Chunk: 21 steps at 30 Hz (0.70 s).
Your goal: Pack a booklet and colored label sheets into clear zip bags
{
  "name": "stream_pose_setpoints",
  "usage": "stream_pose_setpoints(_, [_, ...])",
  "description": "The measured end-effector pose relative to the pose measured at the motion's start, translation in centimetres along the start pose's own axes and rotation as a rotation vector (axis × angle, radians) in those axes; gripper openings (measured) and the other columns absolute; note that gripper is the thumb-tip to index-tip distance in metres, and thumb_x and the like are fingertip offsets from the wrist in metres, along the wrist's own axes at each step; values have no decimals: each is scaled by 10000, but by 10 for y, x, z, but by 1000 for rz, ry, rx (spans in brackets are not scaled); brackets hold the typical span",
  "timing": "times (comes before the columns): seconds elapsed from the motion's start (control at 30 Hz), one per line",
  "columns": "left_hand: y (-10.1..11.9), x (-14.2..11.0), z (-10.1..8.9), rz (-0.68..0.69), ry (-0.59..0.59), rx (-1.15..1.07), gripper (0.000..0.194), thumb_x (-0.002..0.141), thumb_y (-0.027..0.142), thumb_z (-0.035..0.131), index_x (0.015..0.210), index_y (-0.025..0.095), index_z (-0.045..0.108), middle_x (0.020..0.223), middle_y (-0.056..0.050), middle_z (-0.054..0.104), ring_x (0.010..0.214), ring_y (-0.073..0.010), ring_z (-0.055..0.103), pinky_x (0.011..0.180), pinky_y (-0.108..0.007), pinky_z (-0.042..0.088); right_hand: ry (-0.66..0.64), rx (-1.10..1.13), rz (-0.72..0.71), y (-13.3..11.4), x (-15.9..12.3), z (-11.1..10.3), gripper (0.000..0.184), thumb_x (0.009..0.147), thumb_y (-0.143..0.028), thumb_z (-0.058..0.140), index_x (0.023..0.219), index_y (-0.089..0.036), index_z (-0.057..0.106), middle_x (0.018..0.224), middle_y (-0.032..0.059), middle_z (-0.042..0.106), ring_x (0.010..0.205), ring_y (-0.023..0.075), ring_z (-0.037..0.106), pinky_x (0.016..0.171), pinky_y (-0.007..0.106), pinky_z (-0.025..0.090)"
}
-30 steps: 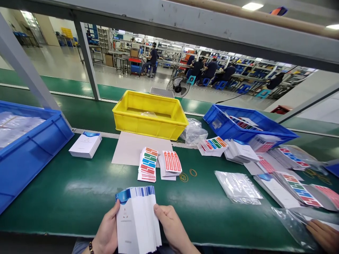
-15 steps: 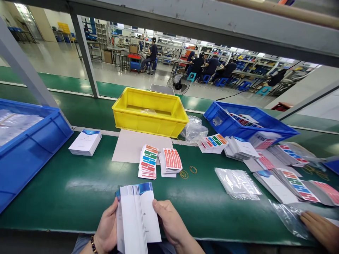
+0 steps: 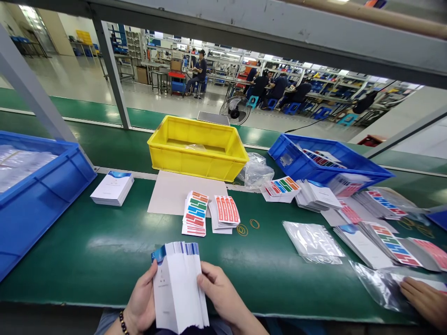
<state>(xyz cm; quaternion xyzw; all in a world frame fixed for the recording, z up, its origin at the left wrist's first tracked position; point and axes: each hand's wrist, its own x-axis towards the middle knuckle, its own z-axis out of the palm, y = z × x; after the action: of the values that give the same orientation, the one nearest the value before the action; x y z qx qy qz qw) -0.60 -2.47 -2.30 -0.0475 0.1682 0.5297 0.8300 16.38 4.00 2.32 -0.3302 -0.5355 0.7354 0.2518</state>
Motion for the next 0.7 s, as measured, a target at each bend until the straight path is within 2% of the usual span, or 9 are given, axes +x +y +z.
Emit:
stream_pose_setpoints(0.1, [-2,0,-2,3,2,19,493,900,430,314,1014,103,665,994,-138,701,1111,-288,548,1041,-430,284,7,-38,14,1,0,1,493,695,-524,648,1016,-151,638,912,75,667,816,226,584,713,314,448])
stream_pose_setpoints(0.17, [-3,1,-3,-2,-38,35,510,896,448,313,1046,99,652,1030,-145,688,1131,-292,531,1050,-435,267,44,7,53,6,1,-1,460,699,-496,658,984,-134,651,879,86,683,802,229,599,710,328,454])
stream_pose_setpoints(0.3, [-2,1,-4,7,-133,76,531,843,504,408,1085,89,633,1081,-161,664,1199,-316,460,1069,-453,224,59,273,113,16,4,-6,434,679,-472,691,914,-108,671,770,88,695,690,207,631,683,338,460])
stream_pose_setpoints(0.43, [1,0,1,-13,-165,80,526,819,484,462,1110,73,614,1150,-176,623,1256,-333,380,1081,-480,171,53,407,133,16,5,-5,426,659,-449,719,901,-101,673,765,104,701,679,216,648,703,372,471])
stream_pose_setpoints(0.6, [2,2,2,-10,-204,65,548,834,486,425,1127,55,596,1093,-188,649,1214,-334,435,1071,-468,195,96,274,93,13,3,-2,440,690,-475,685,920,-100,666,815,114,704,721,231,649,677,359,485])
stream_pose_setpoints(0.7, [4,4,-8,32,-195,22,538,844,499,392,1071,65,615,935,-167,689,1041,-303,573,993,-432,336,153,137,21,9,-2,-7,405,736,-464,646,942,-116,662,910,124,697,822,249,635,717,364,488])
